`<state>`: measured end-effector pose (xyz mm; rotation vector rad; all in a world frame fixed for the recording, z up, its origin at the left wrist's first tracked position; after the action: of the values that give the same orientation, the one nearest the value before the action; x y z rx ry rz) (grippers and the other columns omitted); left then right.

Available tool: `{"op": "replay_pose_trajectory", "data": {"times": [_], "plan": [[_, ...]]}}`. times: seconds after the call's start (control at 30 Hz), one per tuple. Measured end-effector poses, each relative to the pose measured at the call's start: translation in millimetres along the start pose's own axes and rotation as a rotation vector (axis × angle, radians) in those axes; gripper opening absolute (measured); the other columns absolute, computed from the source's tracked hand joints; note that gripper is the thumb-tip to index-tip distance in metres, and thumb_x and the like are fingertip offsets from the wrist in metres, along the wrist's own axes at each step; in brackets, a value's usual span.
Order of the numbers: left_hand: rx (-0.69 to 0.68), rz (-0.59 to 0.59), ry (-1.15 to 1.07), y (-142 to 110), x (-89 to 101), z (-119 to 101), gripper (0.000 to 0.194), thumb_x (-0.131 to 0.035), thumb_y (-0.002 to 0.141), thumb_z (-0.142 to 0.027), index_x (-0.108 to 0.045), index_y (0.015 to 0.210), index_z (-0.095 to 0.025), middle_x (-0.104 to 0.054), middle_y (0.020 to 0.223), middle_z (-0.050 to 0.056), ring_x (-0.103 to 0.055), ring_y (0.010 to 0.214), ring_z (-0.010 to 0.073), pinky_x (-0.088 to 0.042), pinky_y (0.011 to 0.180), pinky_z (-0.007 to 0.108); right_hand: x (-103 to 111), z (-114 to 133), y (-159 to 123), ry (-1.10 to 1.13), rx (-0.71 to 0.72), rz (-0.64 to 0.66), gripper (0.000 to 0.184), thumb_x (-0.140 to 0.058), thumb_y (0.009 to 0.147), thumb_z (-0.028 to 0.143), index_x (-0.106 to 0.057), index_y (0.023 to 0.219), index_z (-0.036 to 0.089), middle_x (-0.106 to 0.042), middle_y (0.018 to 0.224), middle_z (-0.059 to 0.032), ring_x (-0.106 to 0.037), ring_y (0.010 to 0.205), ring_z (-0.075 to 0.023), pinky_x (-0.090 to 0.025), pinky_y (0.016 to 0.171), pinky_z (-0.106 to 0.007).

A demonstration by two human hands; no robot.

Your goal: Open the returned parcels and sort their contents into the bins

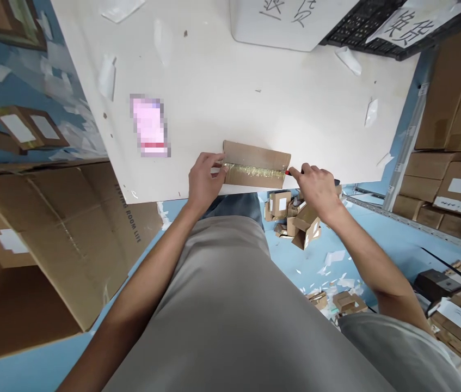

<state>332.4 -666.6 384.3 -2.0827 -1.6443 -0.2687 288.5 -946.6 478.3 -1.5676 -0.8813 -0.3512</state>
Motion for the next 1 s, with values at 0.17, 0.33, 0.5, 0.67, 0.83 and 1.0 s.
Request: {"op": "replay_pose_trajectory", "data": {"times": [0.17,0.33,0.5,0.67,0.83,1.0], "plan": [[-0.009,-0.004,0.05,1.1,9.3,3.6,0.035,-0.07,0.103,-0.028,-0.078,0.137,-0.025,-0.073,0.133,0.01,-0.081,0.105,0.0229,-0.075,0.086,0.036,-8.7,-1.1,17.5,0.112,0.138,-0.048,0.05,-0.041,0.115,0.008,-0.066,0.158,0.018,-0.079,0.135,-0.0198,-0.071,0.115,-0.0311,-0.042,0.088,-0.039],[-0.095,-0.12,0.164,3.3,40.1,2.6,0.037,-0.069,0.108,-0.044,-0.076,0.141,-0.027,-0.066,0.158,0.016,-0.072,0.143,0.0352,-0.067,0.115,0.055,4.7,25.7,42.6,0.196,0.249,-0.128,0.047,-0.037,0.121,0.016,-0.064,0.159,0.02,-0.079,0.142,-0.0163,-0.069,0.122,-0.0296,-0.042,0.093,-0.039],[-0.304,0.068,0.263,14.9,12.0,-17.3,0.068,-0.068,0.105,-0.073,-0.066,0.158,-0.03,-0.05,0.182,0.017,-0.033,0.177,0.0442,-0.025,0.142,0.077,19.0,53.8,52.6,0.148,0.285,-0.11,0.047,-0.039,0.119,0.013,-0.065,0.158,0.02,-0.08,0.128,-0.0177,-0.072,0.113,-0.0293,-0.039,0.086,-0.038],[-0.271,0.083,0.262,19.9,-0.1,-11.5,0.079,-0.058,0.106,-0.082,-0.062,0.165,-0.029,-0.048,0.184,0.018,-0.032,0.178,0.0409,-0.019,0.145,0.071,22.9,51.4,40.8,0.083,0.198,-0.019,0.045,-0.044,0.115,0.007,-0.068,0.151,0.018,-0.08,0.123,-0.0196,-0.076,0.111,-0.0302,-0.04,0.087,-0.038],[-0.249,0.083,0.244,21.6,1.9,-11.0,0.08,-0.059,0.105,-0.083,-0.063,0.164,-0.03,-0.051,0.182,0.016,-0.032,0.178,0.0393,-0.019,0.146,0.07,25.0,45.2,41.3,0.075,0.156,-0.032,0.045,-0.04,0.115,0.005,-0.068,0.149,0.016,-0.079,0.126,-0.0208,-0.075,0.116,-0.0315,-0.042,0.09,-0.038],[-0.258,0.09,0.253,20.9,5.4,-12.4,0.079,-0.059,0.106,-0.082,-0.062,0.165,-0.029,-0.052,0.182,0.016,-0.033,0.178,0.0393,-0.021,0.145,0.07,-13.8,32.5,54.0,0.288,0.248,-0.098,0.042,-0.036,0.123,0.022,-0.066,0.151,0.016,-0.08,0.131,-0.0194,-0.074,0.116,-0.032,-0.049,0.091,-0.038]]}}
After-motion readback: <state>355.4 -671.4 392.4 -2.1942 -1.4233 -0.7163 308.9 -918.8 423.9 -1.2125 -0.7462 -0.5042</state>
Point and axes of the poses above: each hand's wrist, its own y-axis towards the middle knuckle, its own x-axis out of the back of the hand, z = x × y, the point moved 10 cm from there along y, towards the middle knuckle
